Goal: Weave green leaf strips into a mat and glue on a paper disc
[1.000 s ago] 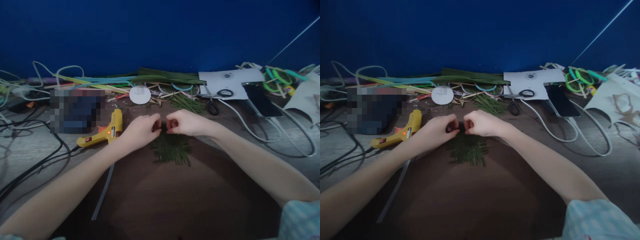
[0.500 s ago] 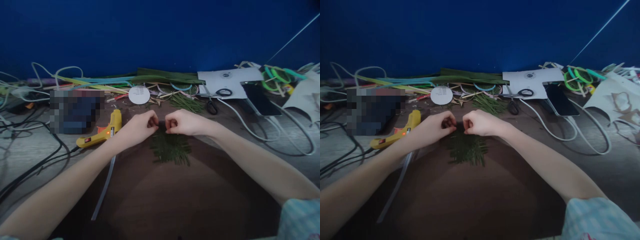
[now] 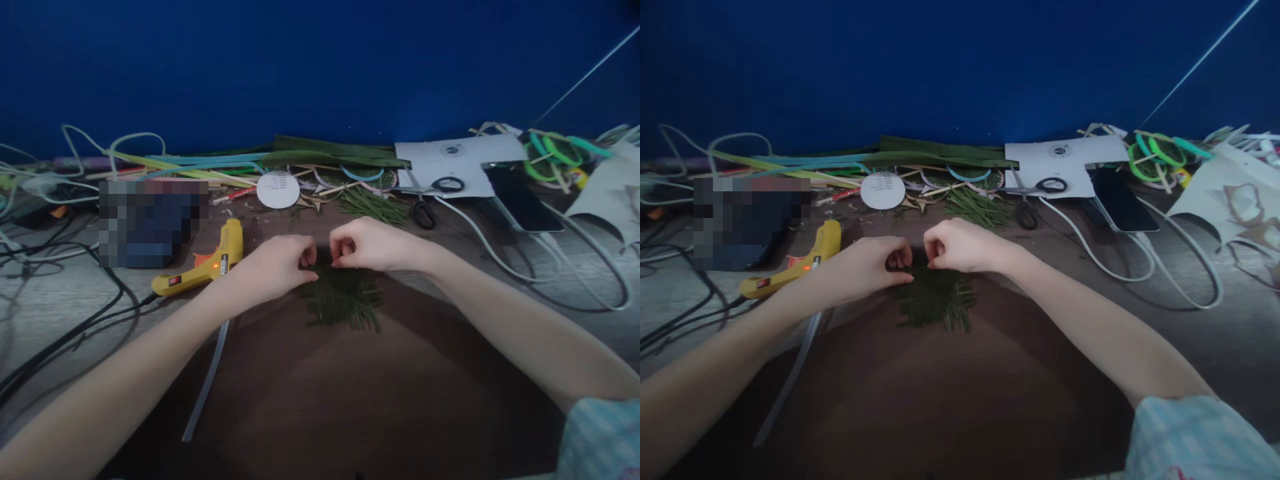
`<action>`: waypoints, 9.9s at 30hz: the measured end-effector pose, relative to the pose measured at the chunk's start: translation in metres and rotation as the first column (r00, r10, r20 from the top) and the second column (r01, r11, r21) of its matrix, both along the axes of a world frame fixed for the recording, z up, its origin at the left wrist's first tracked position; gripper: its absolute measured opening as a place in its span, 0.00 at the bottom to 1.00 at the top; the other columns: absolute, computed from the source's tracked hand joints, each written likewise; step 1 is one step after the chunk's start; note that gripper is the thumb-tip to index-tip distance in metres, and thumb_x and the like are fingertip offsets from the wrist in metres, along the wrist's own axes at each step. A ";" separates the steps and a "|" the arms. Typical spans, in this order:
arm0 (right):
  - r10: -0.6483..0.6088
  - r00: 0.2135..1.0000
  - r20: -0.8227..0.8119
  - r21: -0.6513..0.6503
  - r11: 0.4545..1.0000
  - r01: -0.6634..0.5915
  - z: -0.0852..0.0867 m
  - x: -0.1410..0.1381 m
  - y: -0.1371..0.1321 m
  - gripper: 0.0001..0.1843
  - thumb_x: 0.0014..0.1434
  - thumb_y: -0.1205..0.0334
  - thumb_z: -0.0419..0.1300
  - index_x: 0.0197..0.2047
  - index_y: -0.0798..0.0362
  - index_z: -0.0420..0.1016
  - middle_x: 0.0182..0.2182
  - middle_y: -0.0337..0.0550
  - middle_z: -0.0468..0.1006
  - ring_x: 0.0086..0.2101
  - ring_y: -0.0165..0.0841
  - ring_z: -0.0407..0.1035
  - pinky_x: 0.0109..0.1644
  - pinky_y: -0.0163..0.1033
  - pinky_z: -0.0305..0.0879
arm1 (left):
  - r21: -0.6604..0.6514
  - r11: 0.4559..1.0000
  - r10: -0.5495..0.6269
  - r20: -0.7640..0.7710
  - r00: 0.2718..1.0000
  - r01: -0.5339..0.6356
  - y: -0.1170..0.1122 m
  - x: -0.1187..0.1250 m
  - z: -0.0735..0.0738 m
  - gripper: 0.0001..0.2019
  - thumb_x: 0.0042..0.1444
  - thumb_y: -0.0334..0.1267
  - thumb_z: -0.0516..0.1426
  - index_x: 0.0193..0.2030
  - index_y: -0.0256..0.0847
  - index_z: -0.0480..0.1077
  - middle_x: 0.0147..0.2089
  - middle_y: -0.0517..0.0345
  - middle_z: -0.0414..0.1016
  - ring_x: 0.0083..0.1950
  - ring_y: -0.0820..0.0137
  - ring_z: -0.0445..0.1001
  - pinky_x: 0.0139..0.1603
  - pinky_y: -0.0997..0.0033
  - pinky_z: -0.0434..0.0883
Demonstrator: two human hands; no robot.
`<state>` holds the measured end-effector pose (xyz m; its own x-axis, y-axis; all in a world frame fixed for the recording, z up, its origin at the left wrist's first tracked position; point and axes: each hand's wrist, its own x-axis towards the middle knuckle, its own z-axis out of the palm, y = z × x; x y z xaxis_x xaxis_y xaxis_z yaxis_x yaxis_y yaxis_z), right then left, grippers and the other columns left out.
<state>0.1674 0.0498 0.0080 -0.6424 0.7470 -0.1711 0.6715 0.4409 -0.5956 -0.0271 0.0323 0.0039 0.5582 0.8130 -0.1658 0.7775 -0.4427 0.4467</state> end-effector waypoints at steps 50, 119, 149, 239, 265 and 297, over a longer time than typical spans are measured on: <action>0.016 0.999 0.048 0.018 1.000 -0.017 0.000 -0.001 -0.001 0.05 0.48 0.61 0.60 0.27 0.53 0.67 0.23 0.35 0.69 0.24 0.26 0.60 0.27 0.34 0.47 | -0.008 0.999 -0.045 0.084 0.995 0.046 -0.006 0.007 0.001 0.06 0.49 0.29 0.56 0.33 0.41 0.62 0.33 0.60 0.70 0.34 0.70 0.69 0.33 0.72 0.62; 0.081 0.988 -0.129 0.263 0.964 -0.045 -0.020 -0.006 0.001 0.09 0.47 0.72 0.54 0.34 0.53 0.64 0.36 0.44 0.66 0.41 0.37 0.57 0.44 0.41 0.55 | -0.149 0.989 0.034 0.095 0.995 -0.019 0.001 0.003 0.006 0.11 0.49 0.40 0.51 0.30 0.39 0.74 0.31 0.59 0.77 0.34 0.69 0.72 0.38 0.71 0.64; 0.127 0.954 -0.270 0.000 0.991 -0.131 0.001 0.000 -0.002 0.04 0.48 0.63 0.62 0.27 0.54 0.72 0.28 0.39 0.71 0.31 0.29 0.63 0.37 0.36 0.58 | -0.135 0.991 0.044 0.145 0.988 -0.024 0.002 0.001 0.003 0.12 0.52 0.41 0.50 0.34 0.40 0.72 0.33 0.59 0.76 0.36 0.67 0.72 0.36 0.71 0.64; -0.030 0.983 -0.181 -0.337 0.941 -0.033 0.019 0.003 0.005 0.10 0.54 0.60 0.55 0.32 0.57 0.73 0.20 0.35 0.65 0.21 0.23 0.55 0.26 0.32 0.49 | 0.027 0.985 0.160 0.230 0.960 -0.171 -0.017 0.022 -0.006 0.06 0.52 0.37 0.55 0.28 0.38 0.69 0.28 0.59 0.74 0.29 0.71 0.71 0.30 0.73 0.63; 0.011 1.000 -0.008 -0.029 1.000 -0.011 -0.001 0.003 0.002 0.10 0.47 0.64 0.59 0.36 0.54 0.67 0.22 0.33 0.67 0.23 0.25 0.58 0.27 0.33 0.46 | -0.153 0.975 0.186 0.162 0.969 -0.161 -0.007 0.014 0.004 0.10 0.48 0.38 0.50 0.28 0.41 0.72 0.33 0.60 0.77 0.37 0.67 0.73 0.41 0.69 0.66; 0.048 0.999 -0.019 0.060 0.997 -0.047 0.002 0.001 -0.003 0.08 0.46 0.70 0.53 0.32 0.52 0.65 0.22 0.34 0.65 0.24 0.26 0.56 0.28 0.34 0.44 | -0.146 0.977 0.174 0.148 0.973 -0.153 -0.005 0.014 0.003 0.07 0.45 0.38 0.50 0.23 0.39 0.67 0.28 0.60 0.74 0.31 0.69 0.70 0.34 0.71 0.63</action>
